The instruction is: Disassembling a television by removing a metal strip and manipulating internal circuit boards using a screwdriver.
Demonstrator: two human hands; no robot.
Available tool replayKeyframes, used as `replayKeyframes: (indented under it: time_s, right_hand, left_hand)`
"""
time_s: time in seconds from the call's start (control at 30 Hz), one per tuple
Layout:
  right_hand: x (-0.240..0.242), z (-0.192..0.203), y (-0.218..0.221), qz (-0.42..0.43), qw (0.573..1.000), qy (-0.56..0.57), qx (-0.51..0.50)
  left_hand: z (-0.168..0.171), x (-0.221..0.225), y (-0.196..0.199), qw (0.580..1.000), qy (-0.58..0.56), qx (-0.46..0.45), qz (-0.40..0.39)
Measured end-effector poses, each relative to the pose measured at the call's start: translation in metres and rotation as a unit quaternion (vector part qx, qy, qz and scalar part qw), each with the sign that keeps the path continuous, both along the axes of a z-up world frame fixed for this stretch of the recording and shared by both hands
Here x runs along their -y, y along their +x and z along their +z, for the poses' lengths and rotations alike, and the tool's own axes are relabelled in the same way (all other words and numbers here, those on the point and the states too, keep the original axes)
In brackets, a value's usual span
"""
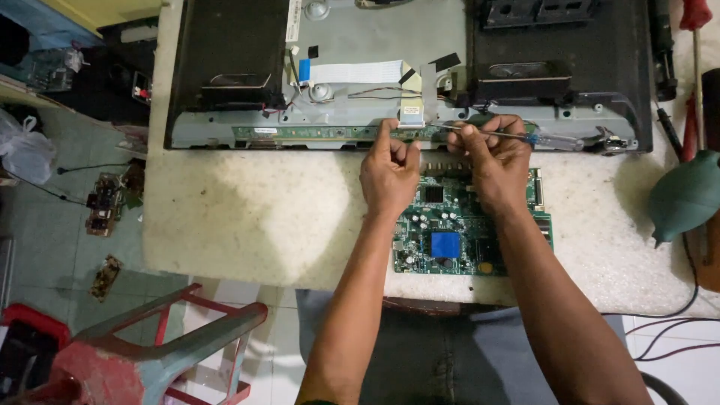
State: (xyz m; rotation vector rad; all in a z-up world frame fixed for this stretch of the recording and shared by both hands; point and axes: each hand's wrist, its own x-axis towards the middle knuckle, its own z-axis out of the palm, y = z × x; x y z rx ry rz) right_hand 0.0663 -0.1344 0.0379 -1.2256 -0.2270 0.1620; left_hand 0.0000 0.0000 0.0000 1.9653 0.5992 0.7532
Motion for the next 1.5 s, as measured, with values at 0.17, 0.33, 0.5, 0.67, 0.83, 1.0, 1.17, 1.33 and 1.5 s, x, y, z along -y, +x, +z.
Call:
replayKeyframes:
  time_s: [0.17, 0.33, 0.5, 0.67, 0.83, 1.0, 1.17, 1.33, 1.5]
  right_hand:
    - [-0.001, 0.007, -0.004, 0.0, 1.0, -0.009, 0.019]
    - [-0.002, 0.003, -0.005, -0.001, 1.0, -0.001, 0.022]
    - [-0.001, 0.008, -0.005, -0.002, 1.0, -0.002, 0.016]
    - [-0.001, 0.01, -0.006, -0.013, 1.0, 0.019, 0.001]
    - [0.002, -0.002, 0.0, -0.058, 0.998, 0.015, -0.003]
    - [0.007, 0.012, -0.003, -0.112, 0.988, 0.099, -0.031]
    - [0.013, 0.01, -0.005, -0.088, 0.993, 0.075, -0.018]
    - [0.017, 0.009, -0.004, -0.055, 0.995, 0.071, -0.031]
    - [0.025, 0.007, -0.002, 0.007, 0.997, 0.065, -0.037]
  left_hand:
    - [0.011, -0.008, -0.011, 0.998, -0.035, -0.02, -0.058]
    - [0.023, -0.015, -0.017, 0.992, -0.066, -0.014, -0.107]
    - [0.044, -0.022, -0.016, 0.991, -0.006, -0.054, -0.12]
    - [0.055, -0.019, 0.018, 0.984, 0.066, -0.165, 0.009]
    - [0.109, -0.001, 0.036, 0.929, 0.151, -0.338, 0.015]
    - [0.124, 0.003, 0.05, 0.889, 0.191, -0.417, 0.003]
    - [0.164, 0.023, 0.06, 0.841, 0.211, -0.497, -0.044]
    - [0.178, 0.019, 0.068, 0.805, 0.211, -0.551, -0.07]
    - [0.149, 0.0, 0.087, 0.779, 0.237, -0.577, -0.067]
